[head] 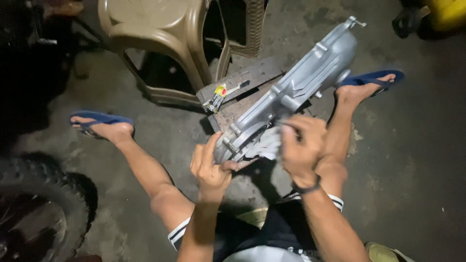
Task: The person cleans a silver engine casing with a white cloth, wiping the interior and exterior surfaces. They then apply a substance from a small tube to the casing's edge.
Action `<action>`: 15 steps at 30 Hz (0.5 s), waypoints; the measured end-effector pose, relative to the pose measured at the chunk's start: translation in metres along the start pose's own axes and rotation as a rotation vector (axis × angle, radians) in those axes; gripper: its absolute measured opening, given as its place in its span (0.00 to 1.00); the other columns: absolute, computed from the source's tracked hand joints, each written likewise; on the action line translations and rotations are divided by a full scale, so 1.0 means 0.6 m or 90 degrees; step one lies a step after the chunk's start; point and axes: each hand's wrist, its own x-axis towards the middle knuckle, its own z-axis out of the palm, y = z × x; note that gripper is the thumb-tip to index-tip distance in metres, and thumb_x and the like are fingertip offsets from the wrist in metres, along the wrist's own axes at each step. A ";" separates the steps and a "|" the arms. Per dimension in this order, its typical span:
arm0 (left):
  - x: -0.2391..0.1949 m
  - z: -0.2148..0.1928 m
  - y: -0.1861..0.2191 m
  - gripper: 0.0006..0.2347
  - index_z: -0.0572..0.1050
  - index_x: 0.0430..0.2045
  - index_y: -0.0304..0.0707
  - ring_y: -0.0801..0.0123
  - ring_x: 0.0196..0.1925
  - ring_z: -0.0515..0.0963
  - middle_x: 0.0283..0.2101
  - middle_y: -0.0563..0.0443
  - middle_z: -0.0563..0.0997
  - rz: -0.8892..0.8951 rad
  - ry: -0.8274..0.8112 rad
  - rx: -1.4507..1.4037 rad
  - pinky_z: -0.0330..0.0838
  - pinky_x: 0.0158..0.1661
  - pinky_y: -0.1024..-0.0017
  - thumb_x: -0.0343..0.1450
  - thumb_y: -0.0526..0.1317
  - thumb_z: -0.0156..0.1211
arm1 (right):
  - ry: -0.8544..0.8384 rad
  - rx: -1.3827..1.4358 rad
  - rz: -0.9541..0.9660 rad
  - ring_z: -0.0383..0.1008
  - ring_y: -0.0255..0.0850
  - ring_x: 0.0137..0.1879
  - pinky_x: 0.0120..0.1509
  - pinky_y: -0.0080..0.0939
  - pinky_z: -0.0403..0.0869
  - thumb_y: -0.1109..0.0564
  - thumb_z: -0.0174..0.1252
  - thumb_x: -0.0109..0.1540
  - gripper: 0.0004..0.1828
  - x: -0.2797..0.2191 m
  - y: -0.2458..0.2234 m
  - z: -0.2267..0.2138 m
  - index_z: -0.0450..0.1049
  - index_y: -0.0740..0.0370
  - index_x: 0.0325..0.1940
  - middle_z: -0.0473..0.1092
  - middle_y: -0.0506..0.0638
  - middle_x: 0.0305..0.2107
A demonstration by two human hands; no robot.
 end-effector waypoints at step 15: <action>0.037 0.004 -0.059 0.21 0.79 0.46 0.35 0.52 0.40 0.82 0.36 0.39 0.81 -0.247 -0.040 -0.029 0.73 0.42 0.57 0.72 0.55 0.66 | 0.009 0.280 0.806 0.65 0.35 0.35 0.42 0.32 0.65 0.55 0.50 0.69 0.08 -0.095 0.103 -0.085 0.72 0.57 0.38 0.66 0.47 0.27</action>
